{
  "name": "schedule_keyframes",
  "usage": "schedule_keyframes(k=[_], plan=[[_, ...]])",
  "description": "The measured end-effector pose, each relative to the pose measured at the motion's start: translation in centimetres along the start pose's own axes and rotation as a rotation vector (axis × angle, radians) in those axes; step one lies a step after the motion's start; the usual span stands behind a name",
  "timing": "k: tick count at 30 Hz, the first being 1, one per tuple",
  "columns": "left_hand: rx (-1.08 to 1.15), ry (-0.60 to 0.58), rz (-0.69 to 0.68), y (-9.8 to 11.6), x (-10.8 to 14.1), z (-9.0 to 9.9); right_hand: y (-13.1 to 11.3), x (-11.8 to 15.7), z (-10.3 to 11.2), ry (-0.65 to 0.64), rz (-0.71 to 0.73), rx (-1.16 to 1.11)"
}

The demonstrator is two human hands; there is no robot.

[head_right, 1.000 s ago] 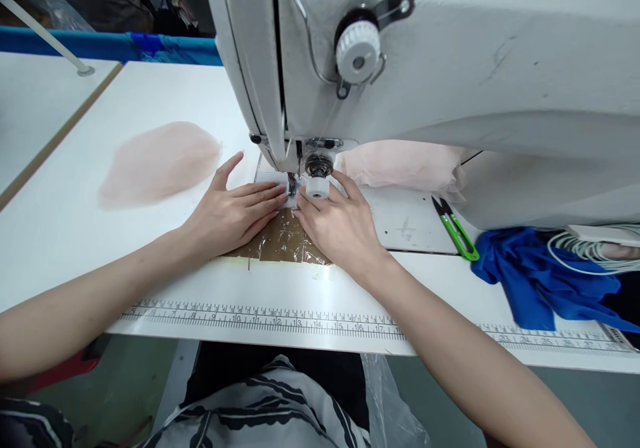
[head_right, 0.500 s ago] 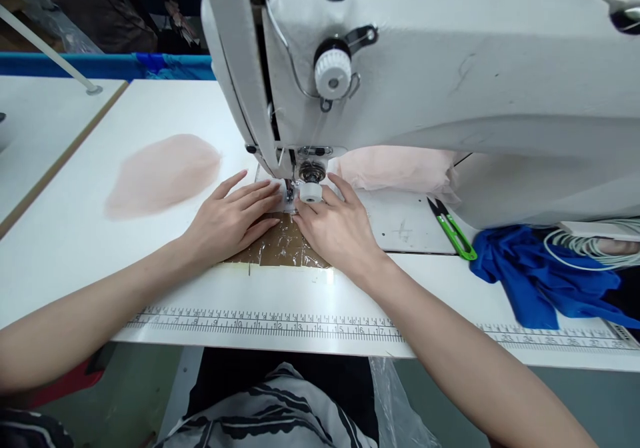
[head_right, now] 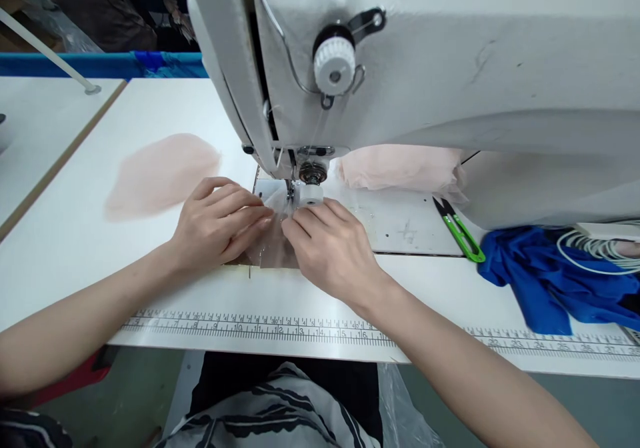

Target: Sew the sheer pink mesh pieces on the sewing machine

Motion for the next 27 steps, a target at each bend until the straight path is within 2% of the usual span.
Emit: schedule_keyframes(k=[2,5,8,18,27], plan=[[0.056,-0.021,0.029,-0.2,-0.1,-0.2,0.0,0.1,-0.1,-0.032,-0.038,-0.001],[0.141,-0.125,0.043,-0.4,-0.2,-0.9,0.3,0.3,-0.6,-0.100,-0.063,-0.010],[0.126,-0.181,0.063,-0.4,-0.2,-1.5,0.7,0.4,-1.1,-0.149,-0.080,-0.005],[-0.026,-0.213,0.008,-0.2,0.2,-1.8,1.0,0.2,-1.4,-0.228,-0.129,0.005],[-0.073,-0.230,0.029,0.5,0.1,-1.8,1.3,0.3,-1.7,-0.241,-0.110,0.077]])
Point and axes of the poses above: each hand's wrist, its own x-axis away from the middle knuckle, its own z-axis out of the back of the hand, y = z × x, the point moved 3 cm from there along -x, towards the middle knuckle, and after that the axes turned 11 degrees about x, right-handed, at the moved point
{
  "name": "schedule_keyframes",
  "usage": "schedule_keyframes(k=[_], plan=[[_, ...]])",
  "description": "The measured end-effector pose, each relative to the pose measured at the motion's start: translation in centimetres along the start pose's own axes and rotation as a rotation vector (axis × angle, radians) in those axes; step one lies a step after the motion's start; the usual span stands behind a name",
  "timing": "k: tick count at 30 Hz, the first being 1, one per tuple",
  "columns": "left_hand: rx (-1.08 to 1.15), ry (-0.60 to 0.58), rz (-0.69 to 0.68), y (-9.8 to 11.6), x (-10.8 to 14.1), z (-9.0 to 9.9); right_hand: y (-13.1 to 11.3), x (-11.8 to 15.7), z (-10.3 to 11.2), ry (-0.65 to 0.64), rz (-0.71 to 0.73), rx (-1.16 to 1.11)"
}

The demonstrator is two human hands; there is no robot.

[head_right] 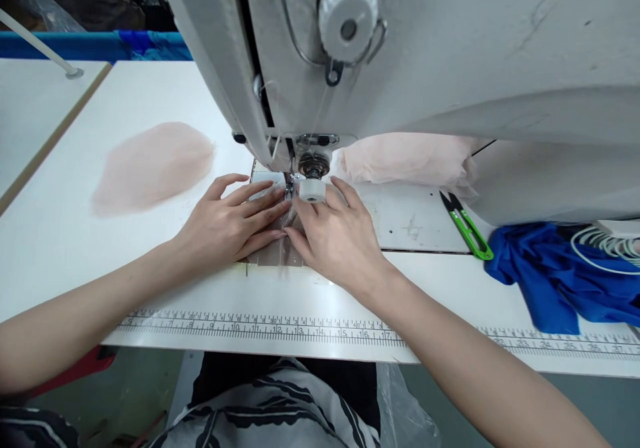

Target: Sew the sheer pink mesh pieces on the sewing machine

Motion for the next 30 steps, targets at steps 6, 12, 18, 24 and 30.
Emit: schedule_keyframes(k=[6,12,18,24,30], plan=[[-0.024,0.015,-0.012,0.13,-0.06,-0.02,-0.04,0.05,0.01,-0.001,0.005,0.009],[-0.045,0.024,-0.017,0.20,-0.11,0.03,-0.01,0.01,-0.21,-0.017,-0.005,-0.018],[-0.043,0.027,-0.017,0.13,-0.20,0.14,-0.01,-0.02,-0.24,0.000,-0.003,0.022],[-0.045,0.024,-0.010,0.00,-0.21,-0.09,0.04,-0.01,-0.32,0.012,0.007,0.029],[-0.004,0.080,-0.182,0.01,0.38,0.68,0.14,0.20,-0.16,0.072,0.063,-0.047]])
Point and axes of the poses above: each hand's wrist, its own x-axis away from the middle knuckle, its own z-axis out of the back of the hand, y = z × x, the point moved 3 cm from there along -x, towards the middle knuckle, and after that the axes turned 11 degrees about x, right-handed, at the moved point
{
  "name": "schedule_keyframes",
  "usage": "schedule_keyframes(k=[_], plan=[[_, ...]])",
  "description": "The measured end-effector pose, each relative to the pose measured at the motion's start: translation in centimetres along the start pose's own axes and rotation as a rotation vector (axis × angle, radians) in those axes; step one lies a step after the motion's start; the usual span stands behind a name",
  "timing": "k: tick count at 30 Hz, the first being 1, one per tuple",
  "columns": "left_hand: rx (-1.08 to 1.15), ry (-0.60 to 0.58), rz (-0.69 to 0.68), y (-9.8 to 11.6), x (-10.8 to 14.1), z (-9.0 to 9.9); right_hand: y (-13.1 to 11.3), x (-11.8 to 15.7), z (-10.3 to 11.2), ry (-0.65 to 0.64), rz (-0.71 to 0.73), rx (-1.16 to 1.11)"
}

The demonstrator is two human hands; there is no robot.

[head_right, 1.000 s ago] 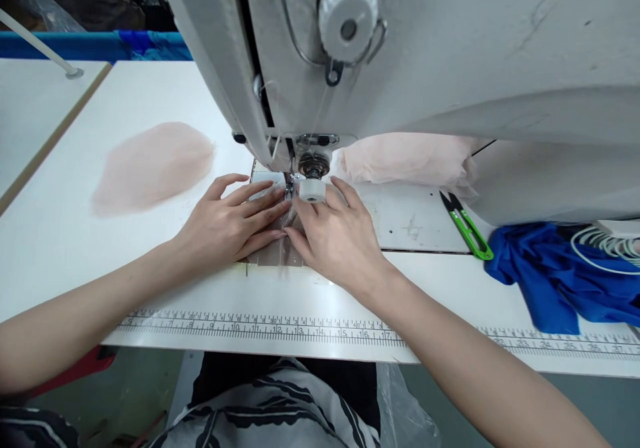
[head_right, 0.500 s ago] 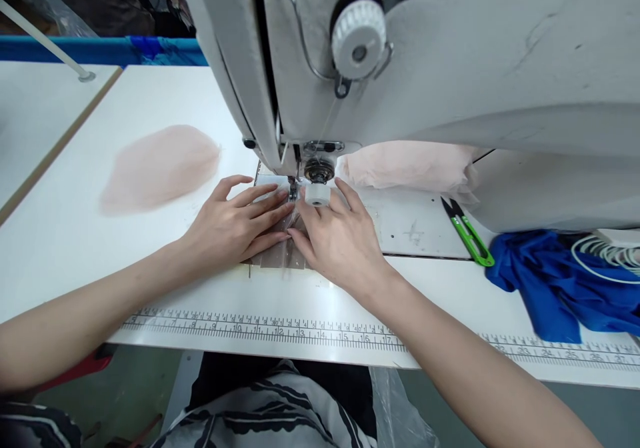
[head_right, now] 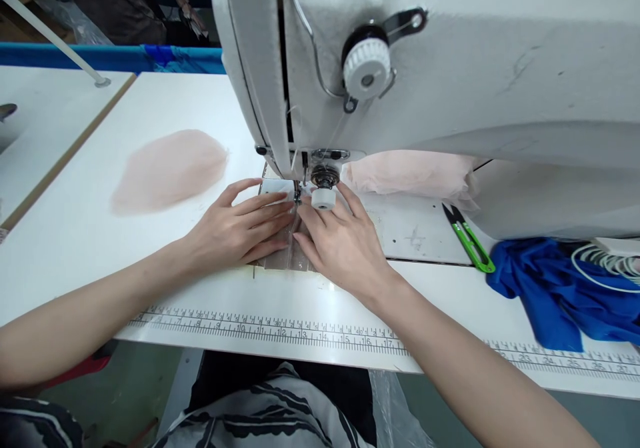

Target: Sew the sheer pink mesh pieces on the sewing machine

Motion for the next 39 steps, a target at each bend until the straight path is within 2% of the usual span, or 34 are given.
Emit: schedule_keyframes(k=[3,6,10,13,17,21,23,26,28,30,32,34,36,39], plan=[[0.060,-0.033,-0.153,0.5,0.2,0.5,0.1,0.1,0.5,0.069,0.073,-0.072],[0.026,-0.042,-0.176,0.9,0.3,0.4,0.3,0.2,1.0,0.102,0.126,-0.120],[0.081,0.051,-0.018,0.8,0.3,0.2,0.5,0.2,1.3,0.068,0.145,-0.221],[0.182,0.095,0.051,0.8,0.2,0.1,0.5,0.2,1.2,0.060,0.149,-0.170],[0.196,0.083,0.061,1.0,0.1,-0.2,0.3,0.3,1.2,0.126,0.197,-0.085],[0.198,0.027,0.197,0.2,0.0,-0.8,0.4,0.2,1.8,0.136,0.248,-0.128],[0.219,-0.012,0.240,-0.5,-0.1,-1.1,0.6,0.1,1.9,0.100,0.185,-0.230],[0.333,-0.041,0.315,-1.4,-0.5,-1.1,1.3,-0.1,1.7,0.047,-0.050,-0.396],[0.460,-0.047,0.414,-1.8,-0.8,-0.9,1.7,-0.2,1.4,0.023,-0.211,-0.439],[0.563,-0.053,0.528,-2.1,-1.1,-0.7,1.9,-0.3,1.3,0.011,-0.304,-0.436],[0.600,-0.066,0.608,-2.3,-1.3,-0.4,2.0,-0.4,1.2,0.010,-0.337,-0.429],[0.595,-0.075,0.621,-2.3,-1.4,-0.3,1.9,-0.5,1.2,0.006,-0.340,-0.439],[0.592,-0.079,0.586,-2.4,-1.3,-0.3,1.9,-0.5,1.2,0.000,-0.338,-0.464],[0.542,-0.094,0.462,-2.3,-1.0,-0.4,1.8,-0.4,1.3,-0.019,-0.277,-0.535]])
Point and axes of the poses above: each hand's wrist, its own x-axis away from the middle knuckle, its own z-axis out of the back of the hand, y = z × x, the point moved 3 cm from there along -x, towards the middle knuckle, and after that the axes turned 11 degrees about x, right-handed, at the moved point
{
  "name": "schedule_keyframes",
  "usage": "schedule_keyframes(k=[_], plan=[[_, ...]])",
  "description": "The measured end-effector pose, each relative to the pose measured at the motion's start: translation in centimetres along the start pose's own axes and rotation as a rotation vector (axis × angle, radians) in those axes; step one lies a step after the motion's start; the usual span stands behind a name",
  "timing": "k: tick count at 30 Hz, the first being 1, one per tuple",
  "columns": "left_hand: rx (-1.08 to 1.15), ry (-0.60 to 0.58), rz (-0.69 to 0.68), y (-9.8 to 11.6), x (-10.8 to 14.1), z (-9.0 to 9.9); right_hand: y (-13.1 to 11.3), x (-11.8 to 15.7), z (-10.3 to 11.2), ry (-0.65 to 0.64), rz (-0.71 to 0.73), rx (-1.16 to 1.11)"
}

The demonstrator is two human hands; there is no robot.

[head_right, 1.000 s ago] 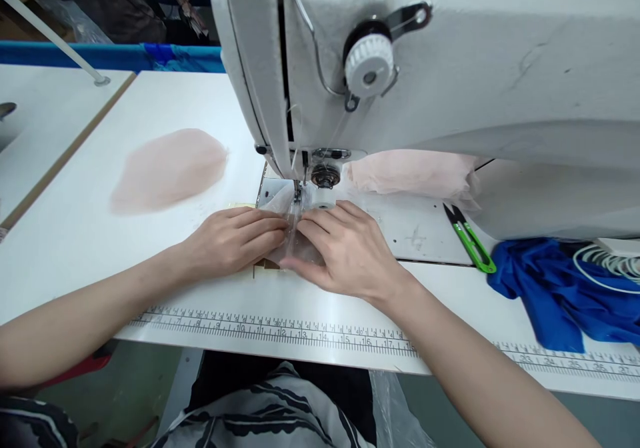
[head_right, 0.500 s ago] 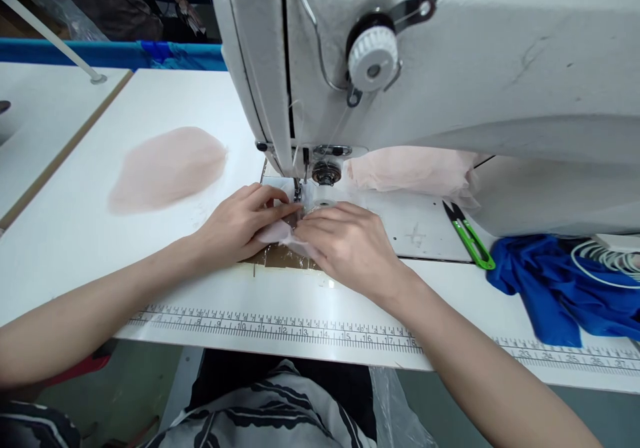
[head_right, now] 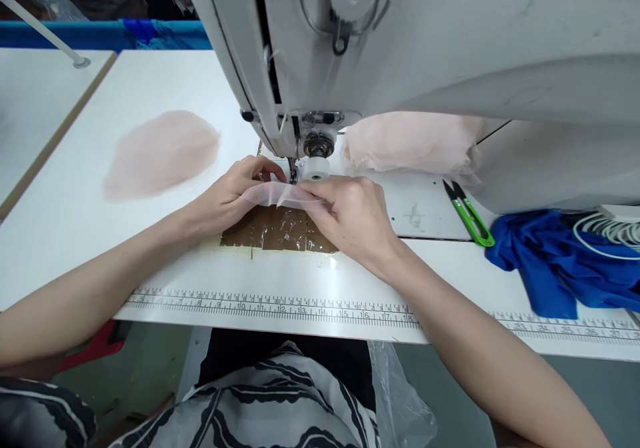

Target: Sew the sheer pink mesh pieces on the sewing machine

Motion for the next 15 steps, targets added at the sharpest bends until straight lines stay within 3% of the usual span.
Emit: schedule_keyframes(k=[3,7,15], plan=[[-0.223,-0.002,-0.162,0.5,0.9,-0.4,-0.6,0.4,0.0,-0.069,0.172,0.031],[-0.552,0.054,-0.340,1.9,2.4,-1.2,-1.3,0.9,0.0,-0.088,0.365,0.258],[-0.625,0.001,-0.355,2.5,2.9,-1.7,-1.6,1.2,0.0,-0.014,0.447,0.347]])
Point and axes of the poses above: each hand's wrist, its own x-axis away from the middle knuckle, its own z-axis out of the back of the hand, y = z × x, the point moved 3 cm from there along -x, towards the middle knuckle, and after that the axes turned 11 degrees about x, right-handed, at the moved point
